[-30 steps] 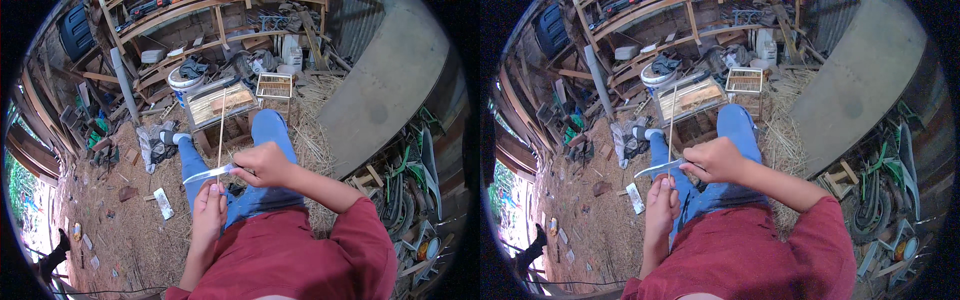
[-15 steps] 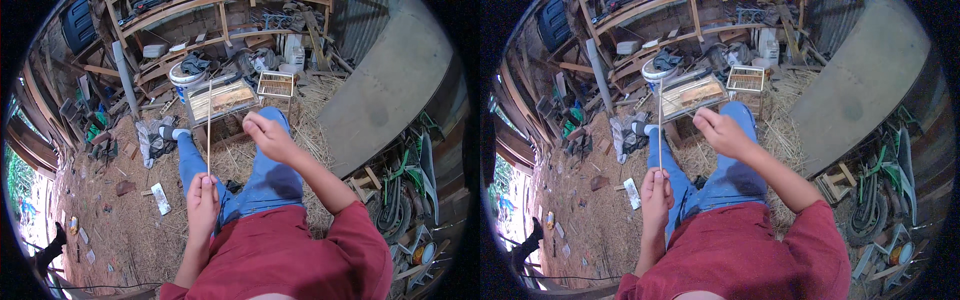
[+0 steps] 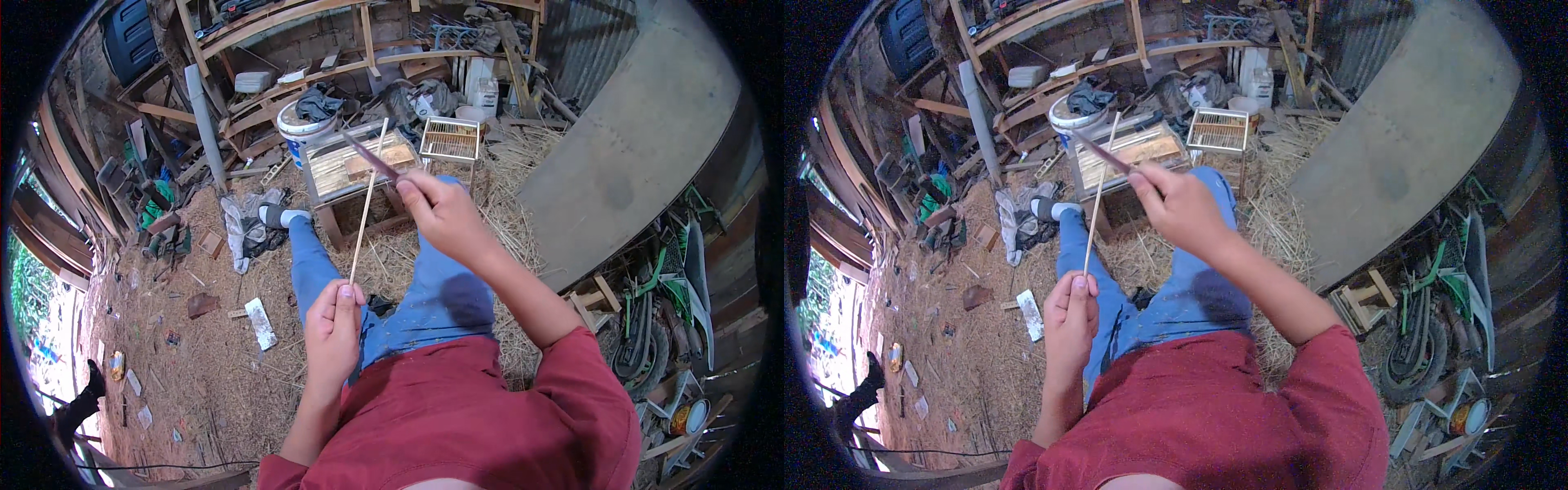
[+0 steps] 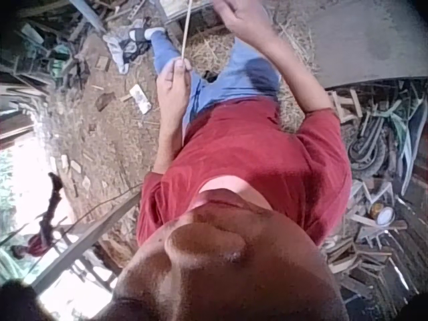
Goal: The person whittles a thin wooden stick with a small knife and then carves a flat piece of wood resting on a block.
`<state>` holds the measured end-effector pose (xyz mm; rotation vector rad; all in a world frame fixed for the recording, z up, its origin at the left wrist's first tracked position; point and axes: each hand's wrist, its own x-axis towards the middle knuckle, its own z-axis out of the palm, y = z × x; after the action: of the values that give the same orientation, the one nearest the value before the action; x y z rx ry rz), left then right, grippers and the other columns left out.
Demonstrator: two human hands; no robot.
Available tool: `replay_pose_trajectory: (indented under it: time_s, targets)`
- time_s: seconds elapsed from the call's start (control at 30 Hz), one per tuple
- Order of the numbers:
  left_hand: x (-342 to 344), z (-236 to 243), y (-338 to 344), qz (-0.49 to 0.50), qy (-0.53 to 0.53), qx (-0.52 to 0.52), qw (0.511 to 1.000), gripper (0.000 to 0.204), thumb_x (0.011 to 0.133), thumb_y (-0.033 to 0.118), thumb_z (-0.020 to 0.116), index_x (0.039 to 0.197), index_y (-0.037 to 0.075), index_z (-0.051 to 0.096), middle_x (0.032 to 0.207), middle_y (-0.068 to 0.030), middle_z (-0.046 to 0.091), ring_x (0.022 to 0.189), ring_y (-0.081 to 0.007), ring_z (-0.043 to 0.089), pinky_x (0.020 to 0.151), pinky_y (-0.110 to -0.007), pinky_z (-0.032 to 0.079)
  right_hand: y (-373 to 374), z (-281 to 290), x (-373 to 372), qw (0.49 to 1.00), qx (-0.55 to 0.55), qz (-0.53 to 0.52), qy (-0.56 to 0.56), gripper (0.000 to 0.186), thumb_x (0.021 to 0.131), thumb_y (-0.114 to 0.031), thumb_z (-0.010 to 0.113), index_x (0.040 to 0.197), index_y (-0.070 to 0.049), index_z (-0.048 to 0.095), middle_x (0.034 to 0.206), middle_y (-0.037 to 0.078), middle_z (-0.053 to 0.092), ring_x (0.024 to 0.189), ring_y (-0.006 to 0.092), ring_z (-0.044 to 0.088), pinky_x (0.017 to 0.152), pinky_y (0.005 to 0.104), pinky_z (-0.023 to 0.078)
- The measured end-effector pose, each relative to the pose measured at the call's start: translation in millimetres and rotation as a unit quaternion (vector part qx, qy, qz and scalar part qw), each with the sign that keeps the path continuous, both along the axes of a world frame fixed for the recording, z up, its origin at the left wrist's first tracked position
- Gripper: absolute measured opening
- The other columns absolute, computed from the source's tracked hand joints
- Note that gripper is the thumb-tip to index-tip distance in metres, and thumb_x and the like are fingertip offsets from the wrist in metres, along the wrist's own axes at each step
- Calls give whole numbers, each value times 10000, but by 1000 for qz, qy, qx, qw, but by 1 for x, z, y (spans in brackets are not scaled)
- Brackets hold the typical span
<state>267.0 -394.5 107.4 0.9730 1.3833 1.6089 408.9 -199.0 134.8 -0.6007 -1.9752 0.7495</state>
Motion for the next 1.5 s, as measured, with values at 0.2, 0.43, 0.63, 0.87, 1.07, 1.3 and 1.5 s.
replay_pose_trajectory:
  time_s: [0.2,0.43,0.63,0.87,1.07,1.3,1.5]
  targets:
    - [0,-6,-3,17,28,-7,999,264,1134,211,488,947,63,603,687,113,401,589,13,308,516,-214,219,-29,-20,4,997,-14,9,-70,265,1059,-265,562,895,-58,584,711,233,605,684,474,611,571,524,447]
    - [1,-4,-2,-2,47,2,999,265,1139,261,485,967,77,569,623,118,355,486,10,271,433,-217,190,11,-6,8,998,-44,-43,8,240,1050,-288,583,949,-82,654,688,224,600,645,449,613,567,485,451]
    - [-5,3,-1,-24,-15,-5,1000,287,1135,290,488,943,86,548,612,109,349,459,0,261,402,-223,191,-27,-18,7,996,-4,10,-85,253,1040,-311,599,936,-85,647,694,211,611,643,445,623,557,491,457]
    - [-2,13,-3,-74,-91,-25,993,277,1132,302,485,950,100,531,605,104,312,452,-11,240,397,-230,180,-19,-15,6,999,-9,-15,-50,335,1047,-339,610,892,-42,629,648,178,585,577,351,610,554,436,460]
    - [-9,16,-9,-114,-141,-37,983,285,1131,324,480,948,110,522,607,104,300,449,-11,224,397,-232,167,-13,-5,6,1000,-25,-12,-7,247,1035,-317,619,960,-86,663,692,204,626,608,442,613,551,495,457]
    - [-12,18,-8,-107,-191,-56,974,292,1135,334,463,941,121,510,590,102,283,442,-15,208,393,-234,156,-34,-24,3,995,2,44,-88,233,1034,-312,617,965,-96,669,689,194,620,616,421,625,555,485,460]
    - [-9,20,-9,-132,-180,-59,973,285,1136,333,461,947,123,506,585,105,276,435,-15,195,385,-232,143,-10,-14,-3,1000,-18,-10,23,263,1036,-308,615,931,-73,672,677,182,618,569,361,635,559,451,476]
